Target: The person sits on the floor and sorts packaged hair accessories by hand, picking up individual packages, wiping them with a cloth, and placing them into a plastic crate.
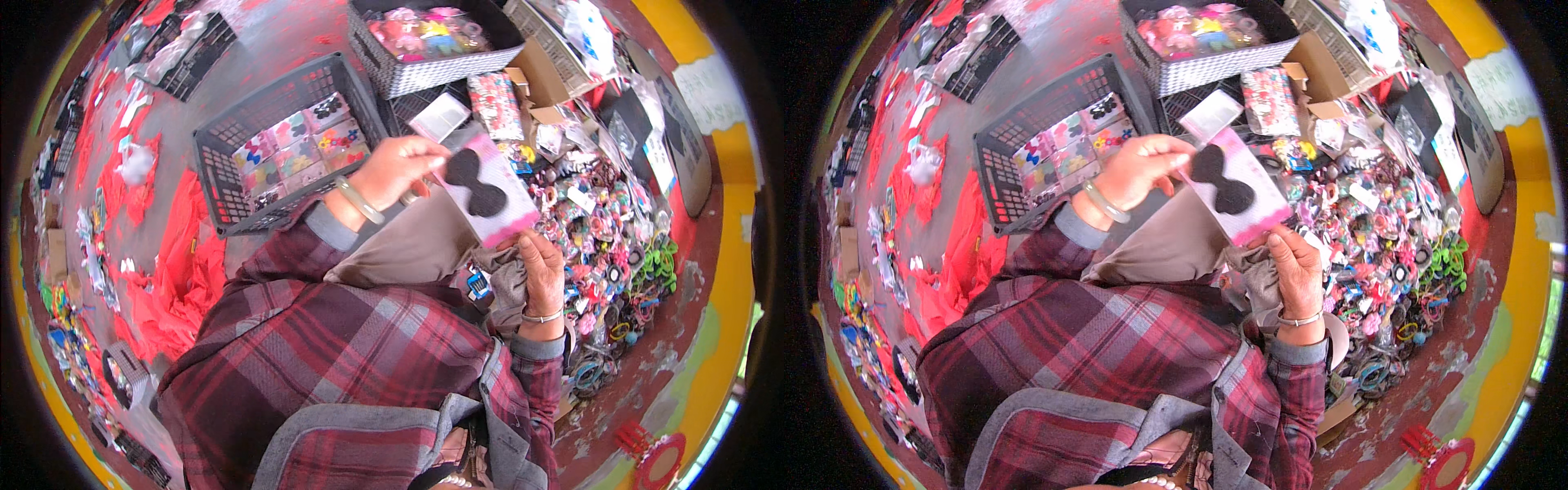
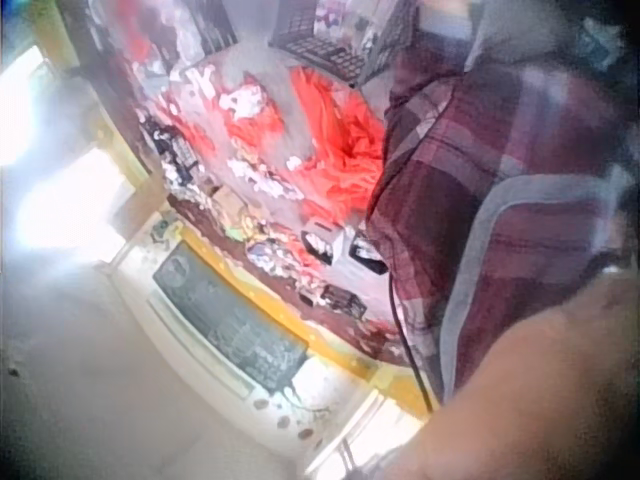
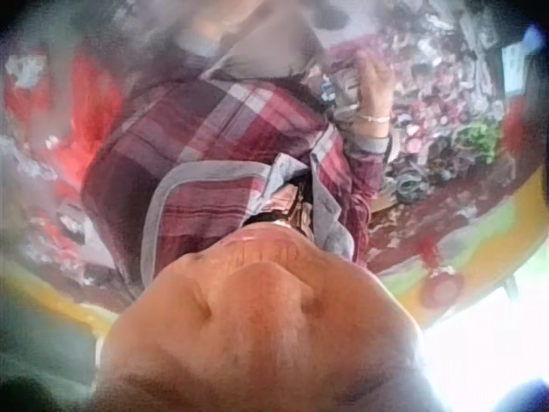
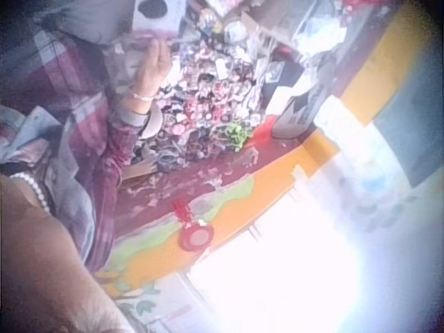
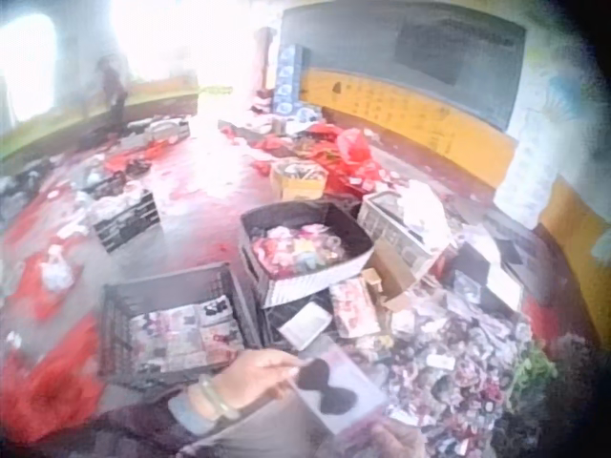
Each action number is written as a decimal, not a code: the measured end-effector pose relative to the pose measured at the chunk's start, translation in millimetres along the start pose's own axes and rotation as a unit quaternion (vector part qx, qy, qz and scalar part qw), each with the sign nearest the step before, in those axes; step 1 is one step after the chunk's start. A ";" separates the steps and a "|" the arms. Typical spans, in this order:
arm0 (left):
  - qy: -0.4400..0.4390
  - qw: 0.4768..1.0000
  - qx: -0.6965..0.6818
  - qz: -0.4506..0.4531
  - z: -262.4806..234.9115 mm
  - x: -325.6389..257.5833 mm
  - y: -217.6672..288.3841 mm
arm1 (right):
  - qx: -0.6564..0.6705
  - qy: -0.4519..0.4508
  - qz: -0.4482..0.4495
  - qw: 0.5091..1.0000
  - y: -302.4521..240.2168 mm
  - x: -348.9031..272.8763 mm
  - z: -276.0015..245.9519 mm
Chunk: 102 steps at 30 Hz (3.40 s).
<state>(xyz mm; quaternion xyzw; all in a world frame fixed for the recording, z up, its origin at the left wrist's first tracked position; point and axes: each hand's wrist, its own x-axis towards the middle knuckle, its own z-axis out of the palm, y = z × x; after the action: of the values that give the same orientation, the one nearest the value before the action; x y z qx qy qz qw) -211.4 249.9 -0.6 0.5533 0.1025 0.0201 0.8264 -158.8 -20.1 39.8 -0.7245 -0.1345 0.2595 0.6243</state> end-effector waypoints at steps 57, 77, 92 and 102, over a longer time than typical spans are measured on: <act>0.294 0.676 0.619 -0.271 -315.7 183.6 -196.6 | 0.346 -0.180 0.006 0.921 -3.5 138.7 79.0; 0.233 0.774 0.575 -0.125 -352.9 169.2 -240.1 | 0.384 -0.214 0.065 0.896 -7.9 147.3 79.2; 0.243 0.702 0.654 0.144 -418.2 194.6 -299.7 | 0.352 -0.166 0.030 0.921 0.8 138.1 53.4; 0.199 0.645 0.729 0.116 -369.4 161.3 -160.5 | 0.435 0.219 -0.250 0.837 -23.0 20.2 -171.7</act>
<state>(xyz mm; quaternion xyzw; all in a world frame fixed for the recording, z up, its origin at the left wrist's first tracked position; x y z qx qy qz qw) -137.2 547.8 -307.2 0.9669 0.1812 0.1445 0.1066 -45.6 -148.7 72.8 -0.3575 -0.0443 -0.0390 0.9320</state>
